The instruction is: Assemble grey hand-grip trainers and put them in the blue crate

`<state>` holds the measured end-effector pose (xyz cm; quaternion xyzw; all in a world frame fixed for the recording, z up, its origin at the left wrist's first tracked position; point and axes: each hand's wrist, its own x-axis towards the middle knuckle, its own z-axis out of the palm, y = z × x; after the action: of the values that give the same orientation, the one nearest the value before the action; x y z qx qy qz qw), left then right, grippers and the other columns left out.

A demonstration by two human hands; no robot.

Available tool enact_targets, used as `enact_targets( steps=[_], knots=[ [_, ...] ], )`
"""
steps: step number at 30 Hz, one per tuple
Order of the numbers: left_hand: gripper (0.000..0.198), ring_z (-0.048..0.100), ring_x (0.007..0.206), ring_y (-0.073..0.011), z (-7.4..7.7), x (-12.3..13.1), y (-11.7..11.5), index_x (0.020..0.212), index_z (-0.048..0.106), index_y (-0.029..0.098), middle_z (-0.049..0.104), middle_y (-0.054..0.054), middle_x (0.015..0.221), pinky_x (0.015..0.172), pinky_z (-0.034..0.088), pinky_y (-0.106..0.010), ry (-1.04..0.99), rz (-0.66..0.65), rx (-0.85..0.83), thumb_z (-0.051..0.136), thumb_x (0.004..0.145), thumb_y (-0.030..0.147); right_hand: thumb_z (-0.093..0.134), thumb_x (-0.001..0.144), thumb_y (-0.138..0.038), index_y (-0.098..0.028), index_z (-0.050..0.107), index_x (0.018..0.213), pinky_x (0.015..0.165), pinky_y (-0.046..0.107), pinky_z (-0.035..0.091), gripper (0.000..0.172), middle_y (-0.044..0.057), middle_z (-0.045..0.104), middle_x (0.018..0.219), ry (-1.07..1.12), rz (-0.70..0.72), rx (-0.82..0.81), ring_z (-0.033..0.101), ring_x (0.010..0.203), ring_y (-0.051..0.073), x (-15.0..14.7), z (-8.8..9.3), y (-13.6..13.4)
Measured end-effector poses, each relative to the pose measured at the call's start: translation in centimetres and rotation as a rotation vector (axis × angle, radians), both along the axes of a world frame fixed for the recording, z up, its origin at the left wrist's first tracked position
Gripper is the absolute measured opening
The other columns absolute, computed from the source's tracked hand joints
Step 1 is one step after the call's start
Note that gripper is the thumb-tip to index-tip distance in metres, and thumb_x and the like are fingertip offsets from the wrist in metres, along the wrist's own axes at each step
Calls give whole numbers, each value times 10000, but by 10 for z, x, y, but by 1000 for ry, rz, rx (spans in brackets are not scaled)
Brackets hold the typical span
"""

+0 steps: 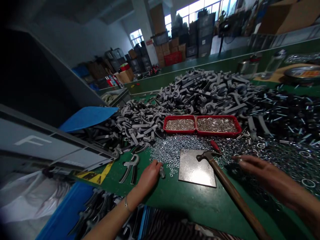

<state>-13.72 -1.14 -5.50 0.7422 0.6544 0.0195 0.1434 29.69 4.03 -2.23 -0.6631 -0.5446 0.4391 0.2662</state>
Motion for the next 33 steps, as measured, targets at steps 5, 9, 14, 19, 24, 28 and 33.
enact_targets(
  steps=[5, 9, 14, 19, 24, 28, 33],
  knots=[
    [218, 615, 1004, -194, 9, 1, 0, 1001, 655, 182, 653, -64, 1061, 928, 483, -323, -466, 91, 98, 525, 866, 71, 783, 788, -490, -240, 637, 1005, 696, 287, 523, 361, 14, 664, 833, 619, 215, -292, 644, 759, 181, -113, 7, -35],
    [158, 658, 708, -166, 21, 33, -17, 946, 649, 172, 687, -22, 806, 696, 527, -284, -1144, 292, -84, 682, 828, 271, 805, 799, -427, -207, 594, 959, 647, 246, 510, 344, -36, 593, 760, 796, 359, -346, 584, 636, 107, -163, 3, -44],
    [336, 674, 642, -163, 23, 72, -30, 936, 689, 132, 701, -39, 727, 647, 546, -273, -1489, 380, -280, 787, 750, 394, 697, 905, -443, -210, 515, 864, 396, 154, 332, 299, -86, 495, 532, 882, 311, -318, 359, 407, 51, -186, -7, -49],
    [406, 628, 562, -133, 18, 79, -29, 933, 680, 126, 670, -13, 652, 583, 524, -246, -1567, 366, -347, 817, 726, 446, 703, 898, -464, -234, 463, 838, 304, 122, 184, 337, -113, 420, 481, 984, 215, -429, 203, 362, 37, -186, -8, -57],
    [385, 597, 520, -111, 21, 80, -27, 948, 694, 126, 653, -1, 614, 535, 454, -210, -1517, 336, -379, 812, 738, 428, 870, 739, -365, -213, 471, 799, 349, 101, 254, 431, -85, 475, 605, 1139, 69, -578, 298, 421, 13, -179, -5, -60],
    [354, 577, 531, -103, 27, 77, -25, 907, 723, 124, 639, -8, 598, 530, 402, -196, -1428, 295, -358, 816, 742, 423, 886, 727, -287, -192, 529, 826, 366, 92, 289, 382, -63, 497, 650, 1225, 71, -681, 376, 455, 16, -169, -3, -59],
    [294, 582, 596, -100, 29, 77, -25, 876, 749, 144, 679, -49, 835, 575, 443, -220, -1427, 158, -295, 825, 745, 397, 824, 815, -301, -159, 616, 898, 407, 84, 340, 265, -37, 531, 709, 1205, 217, -654, 429, 505, 15, -151, -5, -58]
  ],
)
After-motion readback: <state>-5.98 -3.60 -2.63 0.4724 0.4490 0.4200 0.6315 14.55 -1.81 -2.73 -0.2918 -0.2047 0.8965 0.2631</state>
